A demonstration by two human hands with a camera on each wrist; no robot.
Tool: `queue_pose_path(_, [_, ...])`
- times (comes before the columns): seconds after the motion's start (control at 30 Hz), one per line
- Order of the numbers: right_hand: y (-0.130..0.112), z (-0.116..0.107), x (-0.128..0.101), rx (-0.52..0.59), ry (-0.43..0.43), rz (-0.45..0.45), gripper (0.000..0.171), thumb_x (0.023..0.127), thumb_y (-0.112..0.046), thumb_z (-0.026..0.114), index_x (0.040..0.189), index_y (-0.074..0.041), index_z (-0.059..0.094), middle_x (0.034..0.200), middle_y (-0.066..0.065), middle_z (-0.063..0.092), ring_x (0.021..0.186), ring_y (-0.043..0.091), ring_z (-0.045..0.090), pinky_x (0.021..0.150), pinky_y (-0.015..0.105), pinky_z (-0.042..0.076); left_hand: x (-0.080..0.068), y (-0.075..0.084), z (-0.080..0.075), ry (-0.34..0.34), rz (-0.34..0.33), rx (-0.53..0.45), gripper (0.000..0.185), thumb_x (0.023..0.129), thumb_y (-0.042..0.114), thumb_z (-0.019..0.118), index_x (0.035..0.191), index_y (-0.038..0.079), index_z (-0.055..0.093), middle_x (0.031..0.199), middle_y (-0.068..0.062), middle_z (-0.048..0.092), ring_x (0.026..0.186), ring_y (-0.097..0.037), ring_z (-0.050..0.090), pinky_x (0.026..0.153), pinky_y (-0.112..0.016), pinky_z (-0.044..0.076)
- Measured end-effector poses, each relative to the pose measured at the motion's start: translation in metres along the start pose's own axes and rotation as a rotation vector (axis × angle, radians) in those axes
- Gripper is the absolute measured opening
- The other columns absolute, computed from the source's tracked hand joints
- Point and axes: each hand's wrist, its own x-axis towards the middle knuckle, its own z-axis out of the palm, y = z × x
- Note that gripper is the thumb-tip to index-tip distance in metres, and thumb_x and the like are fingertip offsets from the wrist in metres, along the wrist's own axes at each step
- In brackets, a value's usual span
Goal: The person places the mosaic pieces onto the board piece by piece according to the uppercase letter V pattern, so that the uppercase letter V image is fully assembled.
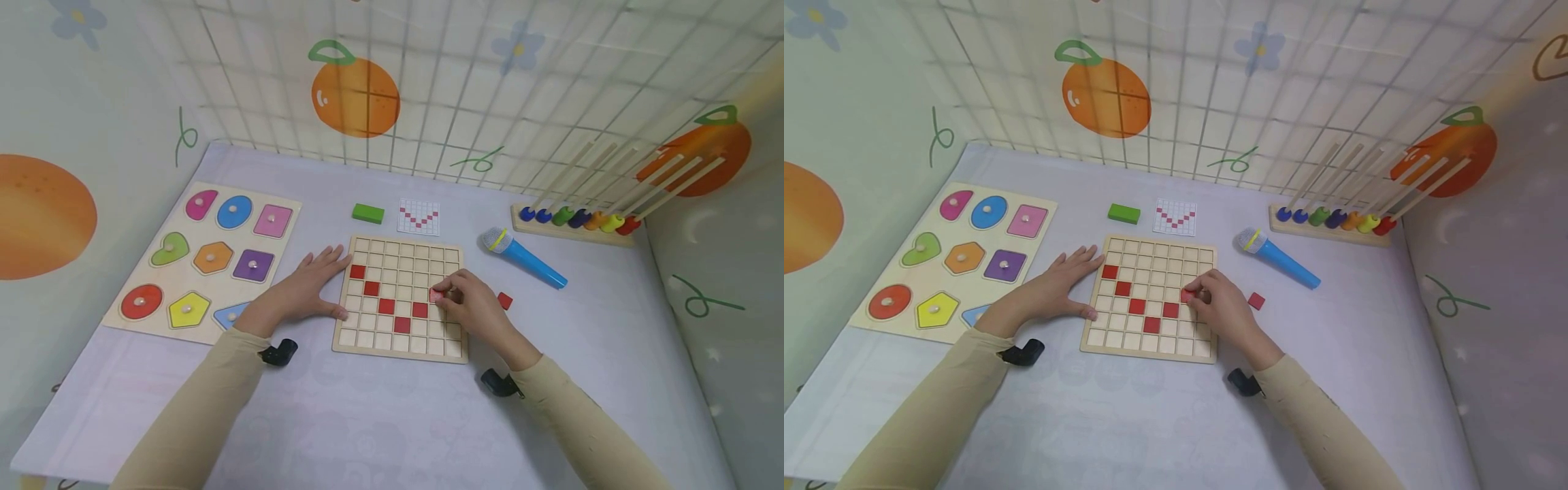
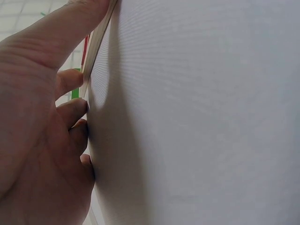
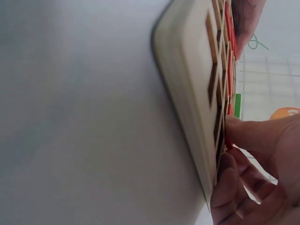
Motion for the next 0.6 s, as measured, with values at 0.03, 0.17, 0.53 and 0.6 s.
queue_pose_path(0.03, [0.0000,0.0000,-0.0001,-0.003,0.001,-0.003,0.021,0.091,-0.015,0.078,0.113,-0.014,0.075,0.105,0.001,0.061,0.086,0.019,0.055,0.070,0.030,0.050,0.0001,0.0000,0.0001,-0.001,-0.003,0.002,0.118,0.075,0.055,0.085,0.164,0.015,0.020,0.171,-0.009,0.004,0.157,-0.028,-0.004,0.127,-0.048,-0.005])
queue_pose_path(0.17, [-0.0005,0.0000,-0.0007,-0.014,-0.003,-0.002,0.023,0.092,-0.017,0.077,0.115,-0.016,0.075,0.105,0.000,0.061,0.087,0.019,0.055,0.071,0.031,0.051,0.0000,0.0000,0.0001,-0.001,-0.005,0.003,0.117,0.076,0.055,0.085,0.164,0.014,0.020,0.171,-0.009,0.004,0.157,-0.028,-0.004,0.127,-0.048,-0.005])
queue_pose_path(0.53, [0.0015,0.0000,-0.0005,-0.026,-0.011,-0.007,0.029,0.090,-0.017,0.080,0.119,-0.015,0.077,0.110,0.002,0.062,0.091,0.019,0.057,0.076,0.030,0.053,-0.0011,0.0024,-0.0017,-0.002,-0.002,-0.003,0.116,0.076,0.054,0.085,0.164,0.014,0.020,0.171,-0.009,0.005,0.157,-0.029,-0.004,0.127,-0.049,-0.005])
queue_pose_path(0.6, [0.0019,0.0002,-0.0005,-0.025,-0.014,-0.011,0.029,0.090,-0.017,0.080,0.119,-0.015,0.077,0.110,0.002,0.062,0.091,0.019,0.056,0.076,0.031,0.053,-0.0010,0.0025,-0.0016,-0.004,-0.005,-0.003,0.116,0.076,0.054,0.085,0.164,0.014,0.020,0.171,-0.009,0.004,0.157,-0.028,-0.004,0.127,-0.048,-0.005])
